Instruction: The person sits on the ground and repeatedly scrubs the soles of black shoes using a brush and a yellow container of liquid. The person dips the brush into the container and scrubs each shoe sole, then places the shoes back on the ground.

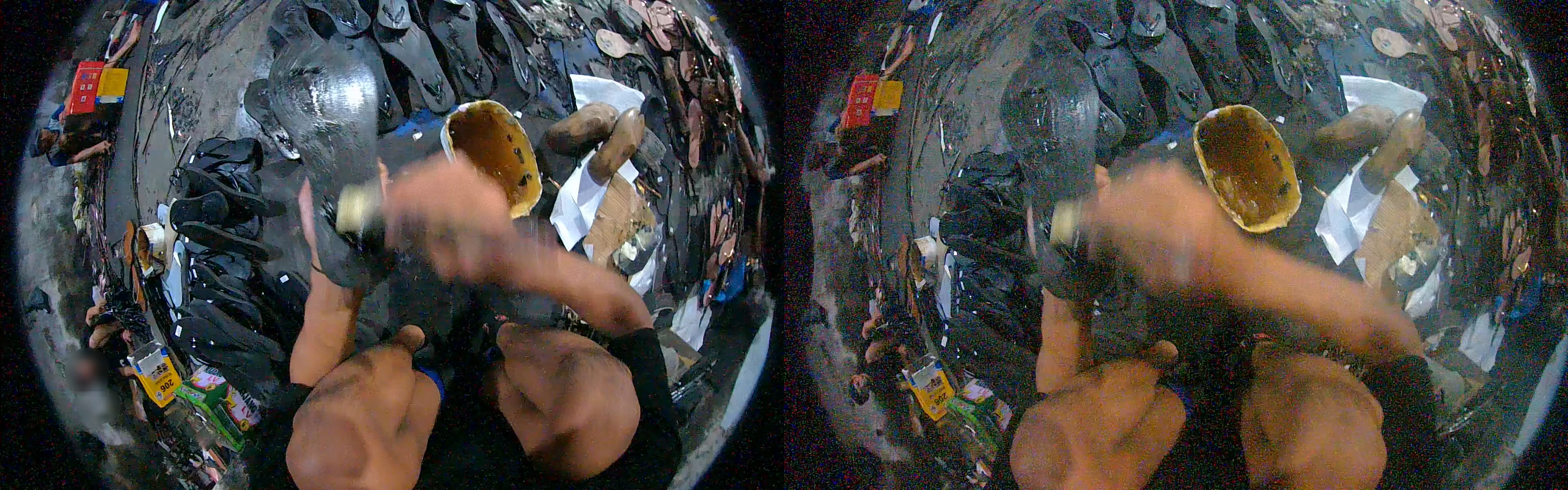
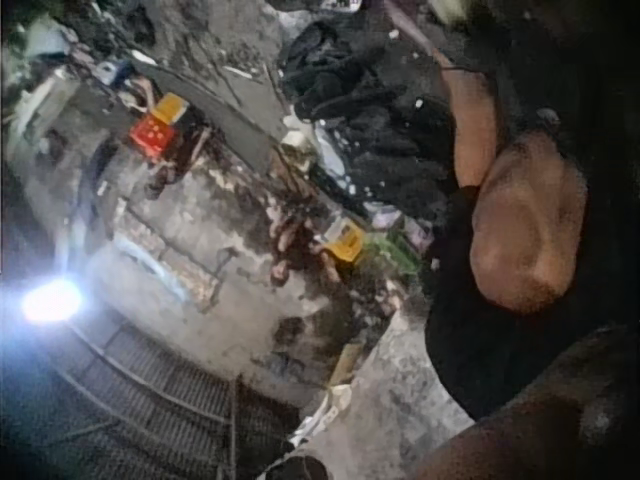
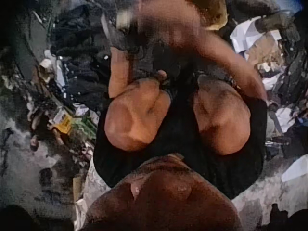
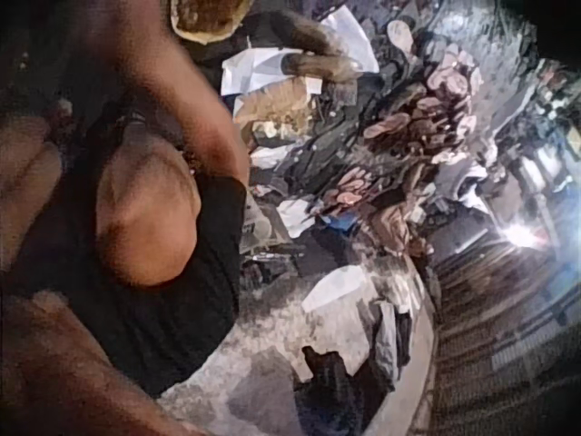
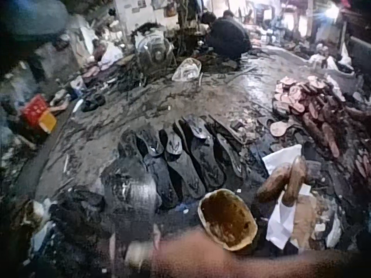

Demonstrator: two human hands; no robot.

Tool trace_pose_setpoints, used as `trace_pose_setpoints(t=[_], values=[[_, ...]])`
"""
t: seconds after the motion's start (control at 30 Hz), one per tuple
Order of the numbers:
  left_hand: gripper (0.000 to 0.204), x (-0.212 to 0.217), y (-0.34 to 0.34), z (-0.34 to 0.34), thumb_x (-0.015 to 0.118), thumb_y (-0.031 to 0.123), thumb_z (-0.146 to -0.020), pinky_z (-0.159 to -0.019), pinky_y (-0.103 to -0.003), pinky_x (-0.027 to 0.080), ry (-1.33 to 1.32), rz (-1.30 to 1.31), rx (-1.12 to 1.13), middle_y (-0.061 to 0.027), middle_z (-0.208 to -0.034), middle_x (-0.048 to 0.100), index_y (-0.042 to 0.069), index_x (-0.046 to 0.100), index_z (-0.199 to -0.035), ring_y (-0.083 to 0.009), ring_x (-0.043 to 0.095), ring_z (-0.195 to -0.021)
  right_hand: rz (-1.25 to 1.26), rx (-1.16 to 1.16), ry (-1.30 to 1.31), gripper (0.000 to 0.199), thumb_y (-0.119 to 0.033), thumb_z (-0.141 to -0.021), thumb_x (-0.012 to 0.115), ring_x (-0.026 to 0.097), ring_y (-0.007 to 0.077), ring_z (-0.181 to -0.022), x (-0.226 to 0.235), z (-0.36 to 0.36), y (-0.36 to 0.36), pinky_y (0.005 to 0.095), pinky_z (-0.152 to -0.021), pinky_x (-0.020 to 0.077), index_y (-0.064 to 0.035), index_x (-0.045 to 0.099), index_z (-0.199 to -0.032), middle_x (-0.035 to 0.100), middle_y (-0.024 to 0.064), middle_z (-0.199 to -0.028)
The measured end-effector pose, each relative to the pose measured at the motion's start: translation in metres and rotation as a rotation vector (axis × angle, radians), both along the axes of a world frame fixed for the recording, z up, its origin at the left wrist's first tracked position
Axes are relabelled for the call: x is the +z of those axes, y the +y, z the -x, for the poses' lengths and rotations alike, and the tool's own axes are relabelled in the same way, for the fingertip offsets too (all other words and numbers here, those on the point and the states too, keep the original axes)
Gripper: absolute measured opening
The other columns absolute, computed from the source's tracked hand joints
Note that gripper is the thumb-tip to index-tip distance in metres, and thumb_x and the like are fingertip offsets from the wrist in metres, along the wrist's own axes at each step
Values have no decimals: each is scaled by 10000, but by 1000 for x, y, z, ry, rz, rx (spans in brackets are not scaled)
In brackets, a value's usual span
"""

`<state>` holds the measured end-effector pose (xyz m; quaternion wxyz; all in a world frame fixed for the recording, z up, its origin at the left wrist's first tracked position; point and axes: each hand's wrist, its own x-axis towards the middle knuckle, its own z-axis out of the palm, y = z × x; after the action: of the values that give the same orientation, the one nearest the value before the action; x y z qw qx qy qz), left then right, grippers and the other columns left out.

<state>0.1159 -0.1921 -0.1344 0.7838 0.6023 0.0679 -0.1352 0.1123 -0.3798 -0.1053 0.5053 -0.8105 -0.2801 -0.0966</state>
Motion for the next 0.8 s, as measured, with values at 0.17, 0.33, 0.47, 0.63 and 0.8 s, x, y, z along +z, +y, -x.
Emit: trace_pose_setpoints(t=[0.17, 0.33, 0.47, 0.63, 0.8], values=[[488, -22, 17, -13, 439, 383, -1006, -949, -431, 531, 173, 1165, -134, -196, -1208, 648, -13, 594, -1245, -332, 632, -1086, -155, 41, 59, 285, -35, -774, 722, 683, 268, -864, 4, 22, 4, 391, -785, 520, -46, 681, -1056, 699, 104, -973], [465, -66, 43, -29, 418, 391, -1026, -878, -374, 546, 260, 508, 312, -135, -1106, 690, 7, 613, -1200, -252, 669, -966, -260, 118, -75, 421, -146, -776, 721, 666, 234, -915, 25, 19, 11, 365, -782, 489, -91, 671, -1191, 688, 79, -1029], [481, -40, 30, -88, 395, 403, -974, -725, -426, 589, 276, 631, 334, -163, -967, 719, 14, 650, -1095, -306, 705, -811, 105, 244, -16, 470, -215, -792, 729, 608, 253, -922, -7, 52, 2, 403, -802, 442, -148, 619, -1244, 638, 53, -977], [304, -69, -17, -130, 577, 104, -949, -886, -319, 513, 317, 289, 189, -15, -1106, 674, 123, 577, -1252, -175, 639, -1004, 103, -276, 400, 215, -182, -875, 725, 658, 276, -965, -17, 70, -44, 391, -879, 484, -113, 724, -1079, 684, 80, -976], [259, -151, -38, -188, 590, -20, -897, -814, -300, 488, 190, 384, 212, -71, -1066, 680, 31, 602, -1151, -179, 638, -922, 8, -387, 546, 204, -188, -920, 701, 697, 320, -958, -22, 79, -59, 399, -835, 526, -54, 714, -1073, 733, 144, -997]])
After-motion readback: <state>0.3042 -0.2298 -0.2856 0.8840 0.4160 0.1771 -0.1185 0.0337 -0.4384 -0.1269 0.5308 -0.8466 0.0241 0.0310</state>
